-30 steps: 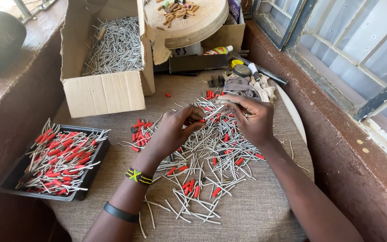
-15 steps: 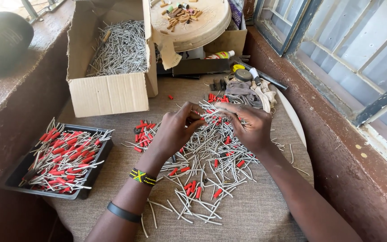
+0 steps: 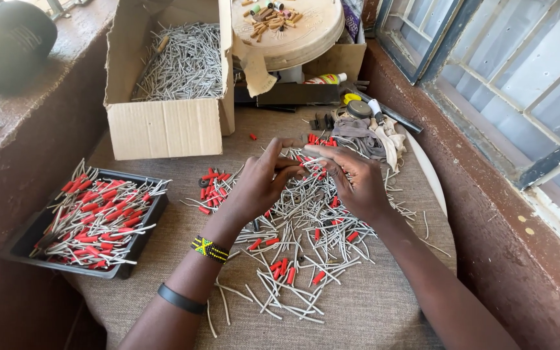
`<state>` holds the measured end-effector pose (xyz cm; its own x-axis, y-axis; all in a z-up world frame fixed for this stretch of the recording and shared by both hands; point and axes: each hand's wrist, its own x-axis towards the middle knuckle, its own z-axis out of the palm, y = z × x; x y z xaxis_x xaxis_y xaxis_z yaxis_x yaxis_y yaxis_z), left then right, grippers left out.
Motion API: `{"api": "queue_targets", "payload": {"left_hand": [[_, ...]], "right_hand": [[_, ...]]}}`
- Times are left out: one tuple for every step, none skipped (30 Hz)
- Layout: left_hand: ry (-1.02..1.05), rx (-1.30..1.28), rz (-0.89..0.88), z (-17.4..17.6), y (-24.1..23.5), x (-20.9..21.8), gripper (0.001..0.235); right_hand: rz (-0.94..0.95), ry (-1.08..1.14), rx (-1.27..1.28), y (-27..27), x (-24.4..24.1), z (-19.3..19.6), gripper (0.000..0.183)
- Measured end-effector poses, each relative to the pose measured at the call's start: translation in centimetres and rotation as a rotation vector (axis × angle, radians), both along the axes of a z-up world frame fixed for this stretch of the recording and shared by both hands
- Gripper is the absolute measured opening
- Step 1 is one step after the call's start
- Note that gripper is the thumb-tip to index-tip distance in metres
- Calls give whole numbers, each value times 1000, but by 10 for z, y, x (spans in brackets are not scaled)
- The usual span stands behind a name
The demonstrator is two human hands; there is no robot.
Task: Assembling small metal pins by sliding red plastic caps onto them by hand.
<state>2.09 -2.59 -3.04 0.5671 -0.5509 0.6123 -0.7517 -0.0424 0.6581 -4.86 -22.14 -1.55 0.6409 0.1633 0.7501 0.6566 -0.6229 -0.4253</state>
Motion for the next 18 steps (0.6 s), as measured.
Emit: {"api": "queue_targets", "payload": {"left_hand": [[5,0,1,-1,-1,-1,38],[16,-17,-8,-2,-2,-2,41],[27,-34,-16,-3,-3,-3,44],[31,-33,-16,-5,-4,-1,44],[45,-48,-26,-6,-4,0,43],[57,-62,-33,-7,-5,2,42],[59,-62,-31,-8,-5,4,42],[57,-76,-2,-9,-4,6,40],[55,-91,27,-10,-4,8,39],[53,-91,31,-12,-3,11,39],[98,-113,44,-14,-3,14,39],[142,-133,56,-16,-3,17,39],[138,-133,58,-16,-3,18,39],[150,-140,63,-17,-3,19,38],[162,-148,68,-17,-4,19,38],[163,-148,66,-16,-4,19,38],[159,-132,72,-15,-4,18,37],[157,-115,78,-15,-4,18,37]], "right_hand": [[1,5,0,1,1,-2,23],[9,26,-12,2,2,-4,22],[18,47,-24,3,4,-7,21],[18,51,-24,-1,6,-11,21],[19,65,-22,-6,8,-15,22],[21,76,-20,-10,11,-18,23],[24,78,-20,-13,12,-19,23],[-10,73,-6,-17,12,-20,21],[-44,68,8,-20,13,-21,20],[-39,66,8,-23,17,-26,20],[-24,100,-90,-27,21,-31,17],[-10,133,-188,-30,25,-36,18],[-7,129,-187,-26,25,-35,18],[12,136,-274,-23,23,-34,15],[32,143,-360,-20,21,-34,13],[31,145,-360,-15,17,-28,13],[7,219,-427,-10,13,-22,12],[-16,296,-494,-6,10,-17,12]]}}
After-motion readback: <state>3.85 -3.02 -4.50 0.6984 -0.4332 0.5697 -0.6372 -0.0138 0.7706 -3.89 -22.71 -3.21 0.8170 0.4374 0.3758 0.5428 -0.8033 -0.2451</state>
